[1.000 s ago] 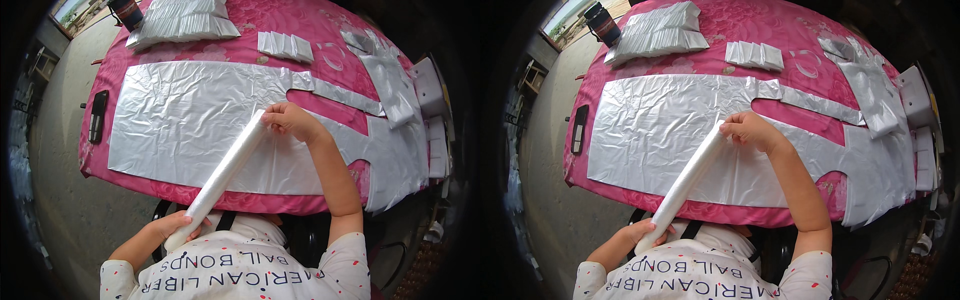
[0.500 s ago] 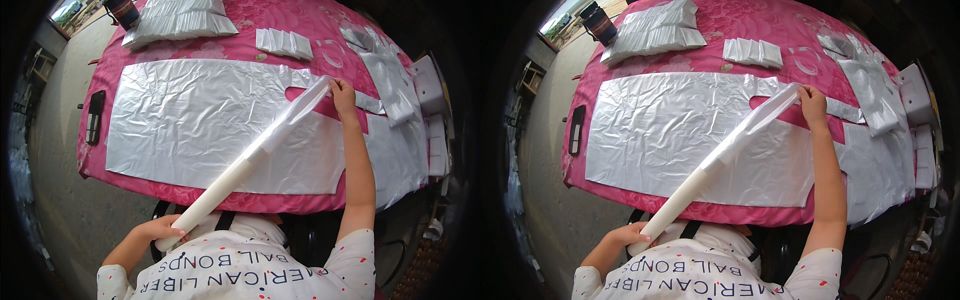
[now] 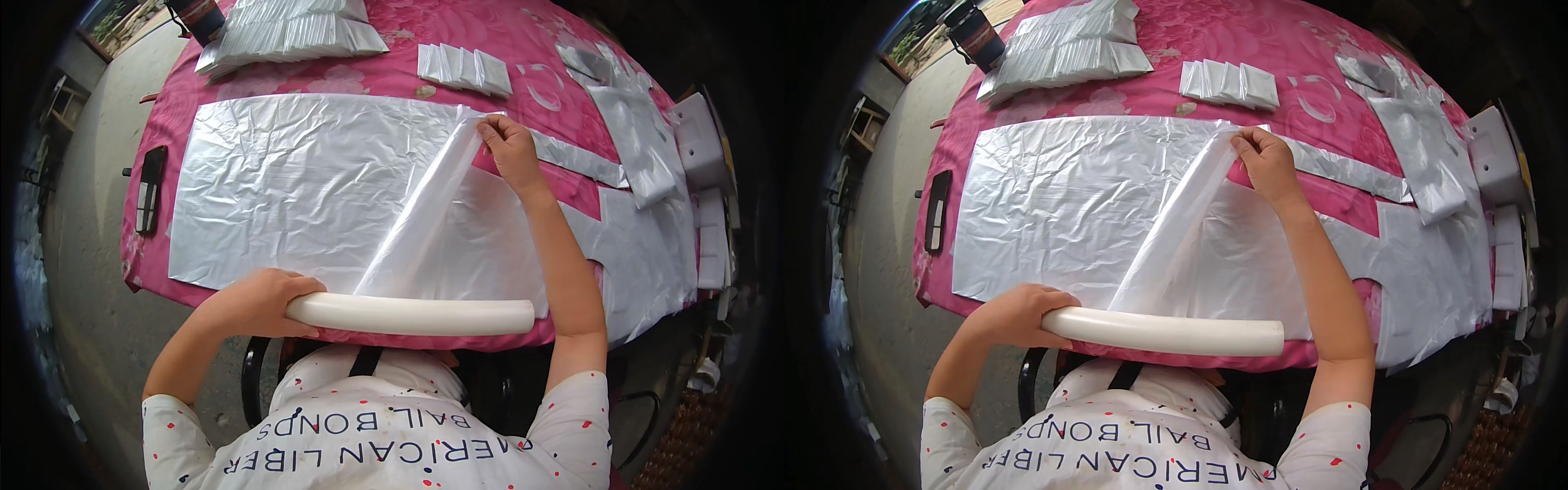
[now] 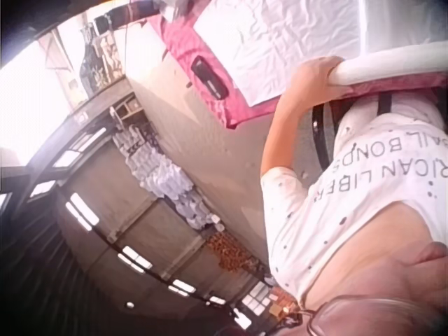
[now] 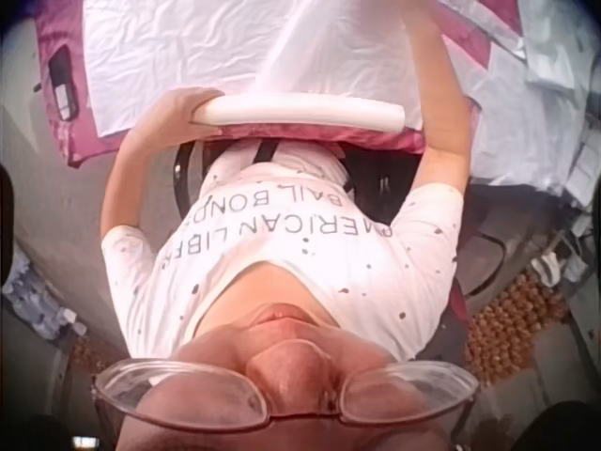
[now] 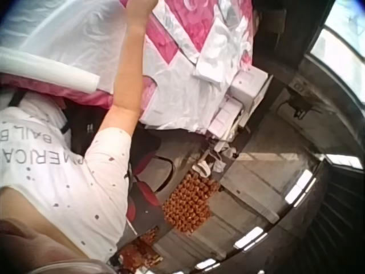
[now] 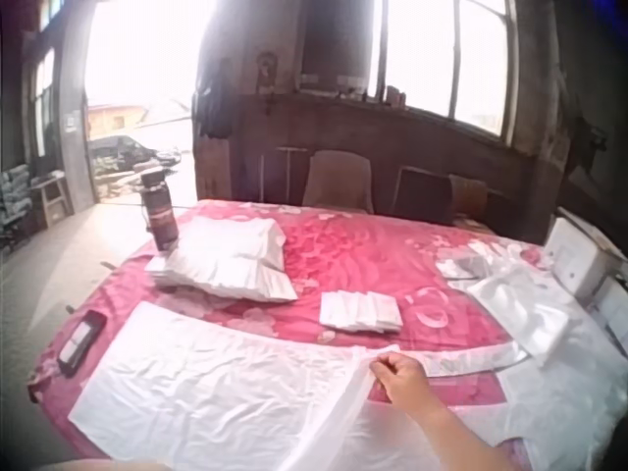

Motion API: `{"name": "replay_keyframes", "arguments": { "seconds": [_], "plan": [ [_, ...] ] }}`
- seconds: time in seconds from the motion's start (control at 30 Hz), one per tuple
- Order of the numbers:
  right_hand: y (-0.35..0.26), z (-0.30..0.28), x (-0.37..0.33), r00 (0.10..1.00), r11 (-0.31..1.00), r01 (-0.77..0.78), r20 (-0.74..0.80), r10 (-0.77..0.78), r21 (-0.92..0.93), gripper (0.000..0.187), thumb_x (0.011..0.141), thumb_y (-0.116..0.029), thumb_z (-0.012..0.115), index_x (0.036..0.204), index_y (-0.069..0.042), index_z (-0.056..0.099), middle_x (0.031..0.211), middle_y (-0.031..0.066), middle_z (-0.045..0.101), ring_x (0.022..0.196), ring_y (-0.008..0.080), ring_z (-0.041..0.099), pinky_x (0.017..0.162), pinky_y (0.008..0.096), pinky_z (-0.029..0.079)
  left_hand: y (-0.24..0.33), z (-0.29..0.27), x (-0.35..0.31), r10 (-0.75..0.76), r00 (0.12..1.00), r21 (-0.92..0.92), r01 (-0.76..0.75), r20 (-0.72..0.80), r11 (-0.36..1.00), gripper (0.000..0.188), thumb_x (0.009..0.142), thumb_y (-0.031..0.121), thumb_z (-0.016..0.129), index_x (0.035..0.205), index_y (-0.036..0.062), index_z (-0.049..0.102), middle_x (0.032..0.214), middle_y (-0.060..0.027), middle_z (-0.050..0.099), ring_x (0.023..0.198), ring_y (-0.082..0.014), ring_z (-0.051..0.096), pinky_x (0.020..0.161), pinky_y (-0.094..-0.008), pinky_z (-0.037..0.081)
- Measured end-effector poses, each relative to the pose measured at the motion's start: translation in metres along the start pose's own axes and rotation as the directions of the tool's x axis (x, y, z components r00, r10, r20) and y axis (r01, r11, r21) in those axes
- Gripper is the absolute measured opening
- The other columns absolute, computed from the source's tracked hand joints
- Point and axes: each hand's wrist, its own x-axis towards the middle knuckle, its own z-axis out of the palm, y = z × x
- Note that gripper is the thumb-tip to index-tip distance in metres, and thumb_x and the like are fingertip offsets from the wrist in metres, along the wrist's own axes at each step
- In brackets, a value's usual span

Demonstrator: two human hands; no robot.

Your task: The person unrolls a roll of white plastic sheeting on a pink-covered table, tears off a section, and folds it. This process is repeated multiple times, creating a stack of folded plastic pieces.

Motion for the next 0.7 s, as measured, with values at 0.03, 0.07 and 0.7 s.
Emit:
{"name": "replay_keyframes", "arguments": {
  "seconds": [0.03, 0.07, 0.7],
  "plan": [
    [-0.002, 0.007, 0.001, 1.000, 1.000, -0.002, 0.030, 0.001, 0.014, 0.016, 0.087, -0.016, 0.058, 0.088, 0.000, 0.062, 0.068, -0.0025, 0.055, 0.059, 0.0047, 0.047, 0.055, 0.0200, 0.041, 0.008, -0.005, 0.012, 0.019, 0.996, 0.121, -0.008, -0.088, 0.993, 0.048, 0.067, 0.024, 0.074, 0.108, 0.0058, 0.059, 0.091, -0.0115, 0.063, 0.087, -0.0282, 0.061, 0.078, -0.0362, 0.047],
    [-0.005, 0.015, 0.002, 0.998, 0.999, -0.030, 0.063, 0.028, 0.022, 0.016, 0.087, -0.016, 0.058, 0.088, 0.000, 0.062, 0.068, -0.0022, 0.055, 0.059, 0.0050, 0.047, 0.055, 0.0203, 0.041, 0.014, -0.008, 0.020, 0.045, 0.983, 0.239, -0.002, -0.177, 0.971, 0.046, 0.068, 0.023, 0.073, 0.108, 0.0059, 0.059, 0.092, -0.0109, 0.063, 0.087, -0.0286, 0.061, 0.080, -0.0377, 0.047],
    [-0.061, 0.036, -0.036, 0.968, 0.961, 0.053, 0.251, 0.017, -0.271, 0.040, 0.083, -0.023, 0.062, 0.114, 0.000, 0.054, 0.107, 0.0129, 0.058, 0.089, 0.0203, 0.057, 0.077, 0.0311, 0.046, 0.011, 0.086, 0.062, 0.522, 0.851, 0.503, -0.430, -0.050, 0.749, 0.081, 0.082, 0.053, 0.044, 0.138, -0.0024, 0.026, 0.146, -0.0154, 0.022, 0.137, -0.0264, 0.018, 0.110, -0.0401, 0.015]
  ]
}}
